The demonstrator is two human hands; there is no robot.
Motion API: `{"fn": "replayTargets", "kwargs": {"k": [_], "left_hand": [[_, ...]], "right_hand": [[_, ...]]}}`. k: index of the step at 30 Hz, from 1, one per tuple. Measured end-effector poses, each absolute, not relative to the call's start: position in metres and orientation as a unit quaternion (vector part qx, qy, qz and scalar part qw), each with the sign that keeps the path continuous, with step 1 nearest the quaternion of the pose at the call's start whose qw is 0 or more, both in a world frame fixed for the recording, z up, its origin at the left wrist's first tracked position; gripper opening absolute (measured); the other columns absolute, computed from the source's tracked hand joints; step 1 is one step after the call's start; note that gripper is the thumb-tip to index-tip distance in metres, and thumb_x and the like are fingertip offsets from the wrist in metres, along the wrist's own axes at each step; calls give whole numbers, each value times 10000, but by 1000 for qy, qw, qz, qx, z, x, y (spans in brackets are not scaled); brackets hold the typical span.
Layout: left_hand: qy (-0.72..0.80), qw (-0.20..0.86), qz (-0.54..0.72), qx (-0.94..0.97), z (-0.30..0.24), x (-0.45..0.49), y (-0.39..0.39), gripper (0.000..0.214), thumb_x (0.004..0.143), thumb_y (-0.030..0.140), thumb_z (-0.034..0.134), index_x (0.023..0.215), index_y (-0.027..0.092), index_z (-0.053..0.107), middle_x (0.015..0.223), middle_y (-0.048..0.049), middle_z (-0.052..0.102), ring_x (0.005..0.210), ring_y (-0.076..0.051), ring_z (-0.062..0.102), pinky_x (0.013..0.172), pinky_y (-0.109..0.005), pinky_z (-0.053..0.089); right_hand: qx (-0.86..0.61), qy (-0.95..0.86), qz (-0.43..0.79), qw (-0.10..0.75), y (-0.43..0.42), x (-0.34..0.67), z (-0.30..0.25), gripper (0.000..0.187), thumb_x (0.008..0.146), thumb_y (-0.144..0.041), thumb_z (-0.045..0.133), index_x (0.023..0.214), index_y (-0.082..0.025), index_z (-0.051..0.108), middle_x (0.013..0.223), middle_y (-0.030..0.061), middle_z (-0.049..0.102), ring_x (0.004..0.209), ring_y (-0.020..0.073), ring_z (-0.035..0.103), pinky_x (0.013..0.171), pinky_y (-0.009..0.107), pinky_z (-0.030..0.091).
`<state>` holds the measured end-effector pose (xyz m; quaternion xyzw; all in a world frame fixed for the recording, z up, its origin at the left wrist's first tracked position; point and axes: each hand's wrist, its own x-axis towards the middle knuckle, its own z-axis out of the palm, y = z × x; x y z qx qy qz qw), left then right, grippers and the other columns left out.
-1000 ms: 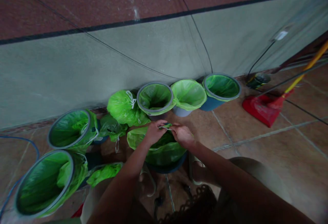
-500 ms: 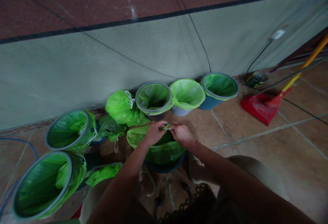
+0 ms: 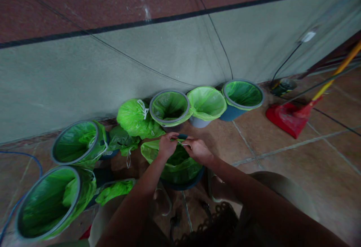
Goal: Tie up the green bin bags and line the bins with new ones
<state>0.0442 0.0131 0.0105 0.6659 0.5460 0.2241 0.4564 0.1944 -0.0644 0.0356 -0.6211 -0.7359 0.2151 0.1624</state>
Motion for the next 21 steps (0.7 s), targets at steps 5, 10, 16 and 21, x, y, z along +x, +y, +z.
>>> {"fn": "replayTargets", "kwargs": {"k": [5,10,16,21], "left_hand": [[574,451,239,640,6,43,15,371,698,15,513,970,158,721,871,-39,751,752,-149,698,743,-266,566],[578,435,258,640,9,41,19,352,719,19,533,999,151,701,937,-56,751,829,-157,703,806,-282,561],[509,388,245,728,19,46,8,251,799,108,585,1024,183,669,999,-61,734,907,-183,692,879,-322,544],[469,361,211,778,19,48,-2,375,825,73,531,1184,168,587,1013,-72,713,926,-181,682,913,-325,521]], "right_hand": [[-575,-775,205,164,-68,189,41,210,931,-193,490,882,-173,693,907,63,661,878,165,609,833,265,450],[-558,-762,243,220,-74,185,48,198,932,-337,528,937,-178,646,857,48,663,808,165,611,782,268,447],[-683,-569,322,326,-62,192,45,267,964,-336,393,992,-163,595,762,22,652,653,143,588,640,247,412],[-650,-529,424,343,-55,197,27,335,888,-410,473,753,-168,662,572,-26,566,524,108,486,529,223,350]]}}
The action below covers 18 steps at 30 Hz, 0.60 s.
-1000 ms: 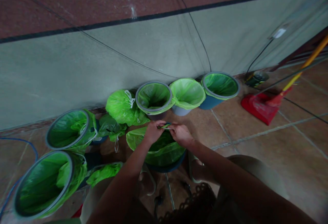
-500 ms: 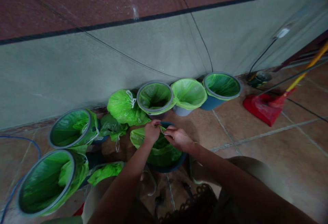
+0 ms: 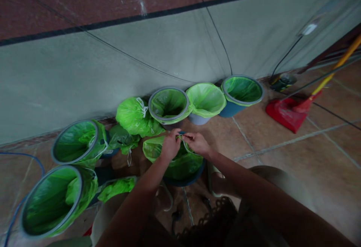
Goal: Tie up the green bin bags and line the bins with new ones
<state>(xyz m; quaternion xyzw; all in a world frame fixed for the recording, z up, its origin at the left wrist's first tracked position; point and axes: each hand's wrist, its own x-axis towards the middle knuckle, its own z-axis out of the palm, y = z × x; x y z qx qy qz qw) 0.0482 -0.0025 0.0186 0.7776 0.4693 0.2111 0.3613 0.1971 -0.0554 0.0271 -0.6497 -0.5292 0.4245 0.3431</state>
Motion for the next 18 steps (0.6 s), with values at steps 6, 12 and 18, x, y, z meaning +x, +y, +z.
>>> {"fn": "replayTargets", "kwargs": {"k": [6,12,18], "left_hand": [[419,339,180,823,30,49,-3,514,795,50,549,1300,138,509,1055,-87,678,999,-185,647,960,-331,492],[448,259,102,850,78,29,-4,160,821,216,619,964,194,687,961,-60,701,922,-200,652,898,-315,494],[430,240,-157,856,43,16,-35,116,739,278,714,793,175,719,846,-132,727,886,-286,693,809,-343,522]], "right_hand": [[-653,-463,440,407,-55,197,18,252,761,-343,578,817,-171,753,703,4,700,601,132,584,612,241,443],[-672,-423,400,458,-47,207,17,224,756,-339,591,799,-175,736,779,33,732,680,157,633,651,258,487],[-680,-444,405,421,-49,205,18,251,760,-399,616,783,-178,734,706,12,707,592,130,586,582,240,450]]}}
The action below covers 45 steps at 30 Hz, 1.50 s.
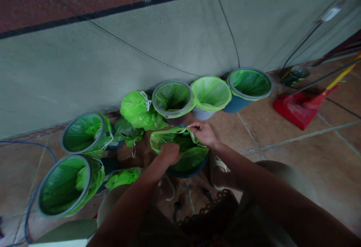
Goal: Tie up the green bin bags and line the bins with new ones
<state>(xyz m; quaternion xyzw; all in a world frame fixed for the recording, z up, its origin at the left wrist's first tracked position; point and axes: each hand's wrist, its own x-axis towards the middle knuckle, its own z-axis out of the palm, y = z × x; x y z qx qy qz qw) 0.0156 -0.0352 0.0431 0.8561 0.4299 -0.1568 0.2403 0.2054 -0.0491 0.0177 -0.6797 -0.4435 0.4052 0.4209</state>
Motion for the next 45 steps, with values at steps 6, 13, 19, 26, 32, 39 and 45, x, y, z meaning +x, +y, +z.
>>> {"fn": "replayTargets", "kwargs": {"k": [6,13,19,26,32,39,45], "left_hand": [[457,247,-196,832,3,9,-46,161,726,140,663,875,135,724,934,-185,730,949,-317,697,839,-399,531],[457,289,-123,832,8,11,-33,246,807,177,562,945,189,766,977,-153,743,937,-290,696,861,-392,523],[464,316,-29,827,19,19,-23,238,780,179,573,892,225,779,924,-57,759,903,-222,689,900,-322,513],[457,378,11,805,24,19,-16,223,777,165,571,876,188,769,874,-44,756,818,-191,677,823,-300,520],[459,364,24,810,41,20,-14,165,811,201,599,866,192,754,873,-41,746,824,-188,669,823,-298,510],[442,382,120,803,59,20,-11,138,838,198,569,803,199,702,838,-20,720,810,-161,651,824,-279,498],[347,607,335,632,95,20,-3,90,815,270,653,832,182,655,972,-40,724,962,-183,655,957,-336,467]], "right_hand": [[-679,-465,387,415,-50,201,20,231,782,-367,590,768,-184,729,695,11,706,582,129,574,574,239,441],[-674,-492,372,407,-50,199,29,207,796,-327,567,783,-182,714,705,8,698,602,128,575,603,243,440],[-667,-490,361,429,-51,197,39,221,803,-378,594,802,-191,710,726,16,701,633,141,589,604,249,459],[-641,-483,368,471,-50,198,48,241,816,-409,592,792,-188,683,731,19,686,651,144,594,630,257,471],[-637,-487,357,479,-48,200,53,251,821,-412,589,796,-179,677,715,20,669,629,138,576,616,255,449],[-621,-480,364,502,-49,202,54,250,818,-411,610,804,-169,673,746,24,652,642,132,555,623,255,426],[-539,-453,421,573,-50,197,83,289,822,-476,642,805,-188,624,674,-20,589,594,105,502,587,234,413]]}}
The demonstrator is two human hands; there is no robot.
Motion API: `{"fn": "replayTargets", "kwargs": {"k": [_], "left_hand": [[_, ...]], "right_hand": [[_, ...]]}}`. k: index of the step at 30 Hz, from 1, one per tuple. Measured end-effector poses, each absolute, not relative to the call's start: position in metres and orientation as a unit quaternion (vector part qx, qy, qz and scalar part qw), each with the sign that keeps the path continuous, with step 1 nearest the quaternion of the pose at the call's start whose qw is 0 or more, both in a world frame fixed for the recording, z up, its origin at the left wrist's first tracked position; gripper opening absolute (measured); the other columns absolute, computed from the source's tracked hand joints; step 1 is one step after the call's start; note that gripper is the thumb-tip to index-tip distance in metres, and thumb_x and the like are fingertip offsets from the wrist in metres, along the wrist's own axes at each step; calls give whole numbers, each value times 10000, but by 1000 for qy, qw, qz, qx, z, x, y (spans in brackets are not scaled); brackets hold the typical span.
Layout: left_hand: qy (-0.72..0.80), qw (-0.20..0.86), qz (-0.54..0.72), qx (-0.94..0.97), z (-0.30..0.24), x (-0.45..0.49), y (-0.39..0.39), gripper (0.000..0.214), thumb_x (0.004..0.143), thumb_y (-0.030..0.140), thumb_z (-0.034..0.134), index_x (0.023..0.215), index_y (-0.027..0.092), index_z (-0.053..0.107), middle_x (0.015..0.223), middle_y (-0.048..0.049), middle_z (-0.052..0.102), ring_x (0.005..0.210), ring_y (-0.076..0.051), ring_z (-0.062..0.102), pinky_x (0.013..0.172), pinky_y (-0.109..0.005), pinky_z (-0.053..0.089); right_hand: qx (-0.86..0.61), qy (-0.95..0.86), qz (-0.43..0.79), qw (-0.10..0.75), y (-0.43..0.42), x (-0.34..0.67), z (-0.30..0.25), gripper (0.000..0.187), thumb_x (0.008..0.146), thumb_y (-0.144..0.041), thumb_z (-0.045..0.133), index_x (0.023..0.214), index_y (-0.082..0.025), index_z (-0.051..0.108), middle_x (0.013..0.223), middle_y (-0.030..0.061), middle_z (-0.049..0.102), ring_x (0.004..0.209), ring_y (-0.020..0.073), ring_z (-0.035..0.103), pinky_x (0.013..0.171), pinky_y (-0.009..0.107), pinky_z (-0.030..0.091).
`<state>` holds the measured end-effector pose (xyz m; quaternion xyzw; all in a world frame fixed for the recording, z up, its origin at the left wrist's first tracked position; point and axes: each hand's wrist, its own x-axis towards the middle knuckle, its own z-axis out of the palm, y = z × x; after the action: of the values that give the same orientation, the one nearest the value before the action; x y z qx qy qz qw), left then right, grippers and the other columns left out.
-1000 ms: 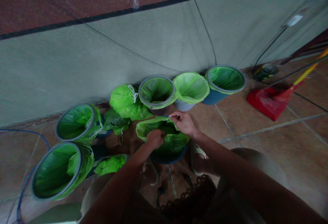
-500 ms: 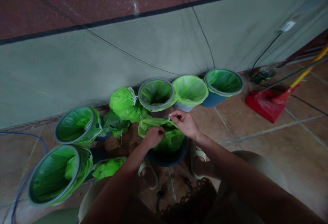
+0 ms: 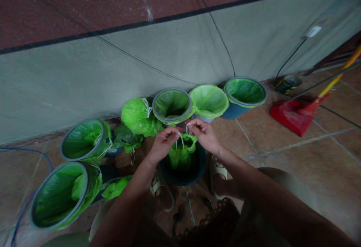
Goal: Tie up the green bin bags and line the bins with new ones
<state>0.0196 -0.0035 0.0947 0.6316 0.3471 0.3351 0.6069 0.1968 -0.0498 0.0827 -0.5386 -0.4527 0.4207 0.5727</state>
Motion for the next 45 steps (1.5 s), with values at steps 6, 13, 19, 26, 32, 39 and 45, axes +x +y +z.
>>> {"fn": "replayTargets", "kwargs": {"k": [6,13,19,26,32,39,45], "left_hand": [[231,748,441,438,153,6,-2,191,786,324,739,865,198,619,860,-8,719,753,-142,675,911,-384,524],[296,743,441,406,140,22,5,209,748,286,755,823,170,600,613,58,593,468,-34,448,608,-204,498],[319,736,446,397,116,51,-1,234,733,321,752,812,170,591,651,37,615,563,-61,523,632,-207,470],[402,743,374,382,82,52,-13,323,787,446,672,961,173,668,896,-40,716,833,-153,655,794,-277,493],[351,674,264,594,59,55,-27,250,808,406,630,759,167,683,784,-19,687,815,-175,617,862,-311,465],[444,713,312,444,49,60,-31,242,801,401,572,711,177,573,664,-25,649,610,-143,593,715,-300,483],[482,619,245,570,43,62,-27,256,801,324,521,590,180,520,479,39,459,451,-89,384,497,-239,287]], "right_hand": [[-434,-448,485,613,-59,202,149,303,825,-506,672,874,-222,579,804,13,683,751,153,628,702,289,504],[-531,-367,543,537,-59,195,118,335,783,-496,689,891,-218,538,505,-98,452,412,64,364,415,200,286],[-495,-500,601,379,-72,166,95,246,770,-412,682,788,-189,581,564,-59,484,509,79,411,489,227,300],[-544,-387,587,457,-62,186,94,357,778,-505,632,668,-187,513,525,-60,461,412,41,303,404,216,183],[-510,-297,605,535,-56,192,98,371,673,-516,719,755,-189,564,517,-56,499,395,52,382,373,201,196],[-541,-270,527,597,-53,201,105,456,644,-450,774,969,-198,576,535,-85,523,382,46,323,369,197,188],[-483,-298,560,603,-57,192,120,422,700,-456,753,989,-176,624,543,-65,521,401,39,304,387,201,162]]}}
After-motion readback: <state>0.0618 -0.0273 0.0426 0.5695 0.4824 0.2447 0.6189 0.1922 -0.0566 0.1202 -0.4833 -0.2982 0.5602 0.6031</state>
